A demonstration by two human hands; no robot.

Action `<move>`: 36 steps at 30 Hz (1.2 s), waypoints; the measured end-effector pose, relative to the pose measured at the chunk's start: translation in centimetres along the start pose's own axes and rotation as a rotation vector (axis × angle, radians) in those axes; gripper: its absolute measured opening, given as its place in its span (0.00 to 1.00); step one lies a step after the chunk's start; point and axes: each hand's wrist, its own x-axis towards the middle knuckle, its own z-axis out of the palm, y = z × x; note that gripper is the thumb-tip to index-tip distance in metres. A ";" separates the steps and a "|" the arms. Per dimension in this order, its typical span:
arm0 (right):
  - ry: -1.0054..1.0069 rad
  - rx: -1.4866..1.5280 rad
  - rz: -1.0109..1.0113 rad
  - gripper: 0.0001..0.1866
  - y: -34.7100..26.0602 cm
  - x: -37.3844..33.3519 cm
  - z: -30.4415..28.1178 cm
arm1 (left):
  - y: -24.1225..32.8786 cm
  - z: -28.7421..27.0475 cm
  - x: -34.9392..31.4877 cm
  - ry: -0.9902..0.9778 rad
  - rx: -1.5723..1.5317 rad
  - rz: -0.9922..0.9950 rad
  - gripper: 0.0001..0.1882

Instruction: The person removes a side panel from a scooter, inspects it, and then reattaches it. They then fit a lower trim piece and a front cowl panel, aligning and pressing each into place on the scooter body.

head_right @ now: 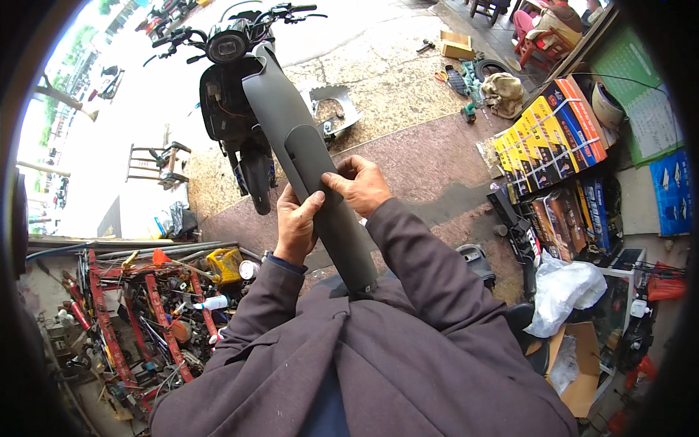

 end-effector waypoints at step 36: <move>-0.134 -0.412 -0.080 0.60 -0.6 6.8 -5.4 | -0.3 4.0 2.4 0.247 -0.128 -0.041 0.24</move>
